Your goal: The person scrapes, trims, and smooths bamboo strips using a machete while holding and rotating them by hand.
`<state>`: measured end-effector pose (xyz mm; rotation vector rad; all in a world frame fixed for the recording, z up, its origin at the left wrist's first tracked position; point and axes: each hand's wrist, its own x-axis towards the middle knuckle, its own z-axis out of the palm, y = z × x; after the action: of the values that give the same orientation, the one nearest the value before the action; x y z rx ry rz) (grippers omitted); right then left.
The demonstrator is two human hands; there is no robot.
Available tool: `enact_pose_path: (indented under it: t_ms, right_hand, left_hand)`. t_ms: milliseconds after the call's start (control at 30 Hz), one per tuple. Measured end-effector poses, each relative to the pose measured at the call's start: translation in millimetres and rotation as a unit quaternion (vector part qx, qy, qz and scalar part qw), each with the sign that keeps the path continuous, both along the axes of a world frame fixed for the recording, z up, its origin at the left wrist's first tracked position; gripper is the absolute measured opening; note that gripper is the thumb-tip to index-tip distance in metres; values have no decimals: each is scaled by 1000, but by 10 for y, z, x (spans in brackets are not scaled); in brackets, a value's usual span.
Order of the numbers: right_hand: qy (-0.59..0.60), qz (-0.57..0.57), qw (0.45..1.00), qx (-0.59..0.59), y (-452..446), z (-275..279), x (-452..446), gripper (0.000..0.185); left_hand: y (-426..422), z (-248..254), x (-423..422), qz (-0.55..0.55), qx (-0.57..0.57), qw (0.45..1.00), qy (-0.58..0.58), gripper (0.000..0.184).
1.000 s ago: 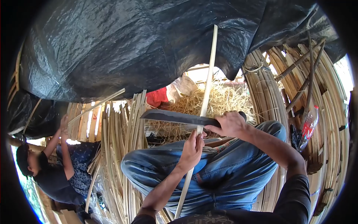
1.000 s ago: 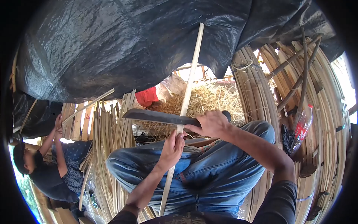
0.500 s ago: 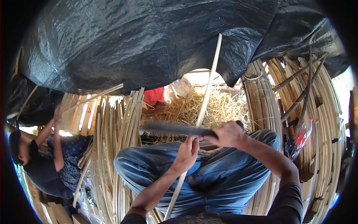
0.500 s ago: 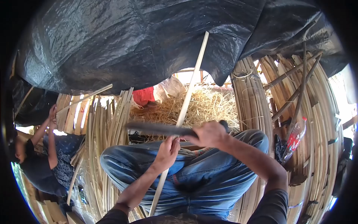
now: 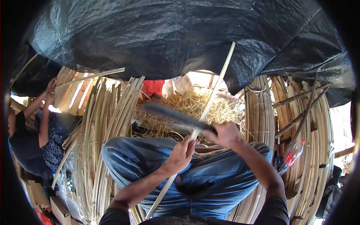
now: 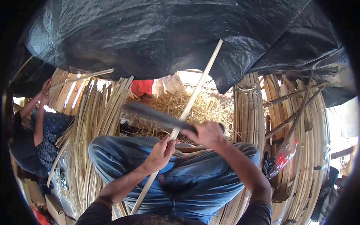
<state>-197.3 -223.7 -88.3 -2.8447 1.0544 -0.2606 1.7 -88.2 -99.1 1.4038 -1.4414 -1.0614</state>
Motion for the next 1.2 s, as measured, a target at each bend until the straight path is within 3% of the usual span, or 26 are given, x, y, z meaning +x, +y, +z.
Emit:
enact_pose_path:
  t_ms: [100,133,200,267,333,367,400,467,533,567,600,700,767,800,867,967,1000,1067,1133,1167,1200]
  right_hand:
    - [-79,-143,982,97,-429,1,-80,60]
    - [-144,-110,982,-61,-554,-78,-108,57]
    - [-97,-158,979,90,-465,7,-162,56]
    - [12,-142,982,121,-160,-12,-76,61]
    - [-51,44,997,-46,88,-116,-50,60]
    - [-11,31,999,-1,74,-96,-53,57]
    - [24,-62,996,64,-159,-54,-83,53]
    - [-46,-180,977,103,-458,-19,-137,53]
    - [-78,-184,979,44,-538,82,-152,53]
    - [-36,-196,972,128,-459,108,-178,53]
    - [-4,-193,965,179,-326,79,-155,52]
    - [43,-79,978,188,66,82,-71,54]
    - [70,-38,992,101,15,114,-47,58]
    - [8,-81,987,136,-164,-31,-131,59]
    - [18,-236,954,183,-457,148,-143,60]
    - [91,-256,940,207,-423,271,-151,59]
    - [38,-191,952,238,-239,251,-143,57]
    - [-33,-4,990,137,92,-3,-146,56]
    - [79,-82,964,240,43,147,-34,56]
    - [89,-95,972,193,-39,138,-34,52]
    - [9,-120,962,243,-137,237,-37,48]
  left_hand:
    - [-1,33,-5,-14,19,999,39,14]
    - [5,27,-21,-11,15,999,44,14]
    - [-6,-9,-47,-12,34,996,86,15]
    - [-45,-57,-35,-9,27,994,103,15]
    - [-30,-54,-2,-20,56,991,119,15]
    - [-14,-176,-23,-22,41,988,146,16]
    - [40,-158,2,-18,49,988,143,16]
    - [-18,-60,-9,-40,38,987,153,19]
    - [-17,-49,-12,-53,44,985,161,20]
    - [-29,-35,-10,-54,52,981,179,20]
    - [-59,-23,-3,-53,59,977,198,20]
    - [-38,3,-1,-40,94,974,204,21]
    - [-40,57,33,-38,116,972,202,20]
    - [-13,48,37,-37,120,972,198,20]
    - [-28,40,45,-59,58,979,186,19]
    - [-34,78,36,-58,95,969,220,18]
    - [-57,60,26,-49,111,962,245,19]
    - [-33,34,30,-40,115,962,247,17]
    - [-39,52,84,-34,122,963,238,16]
    - [-48,90,90,-33,124,961,244,15]
    - [-69,128,97,-34,122,960,250,15]
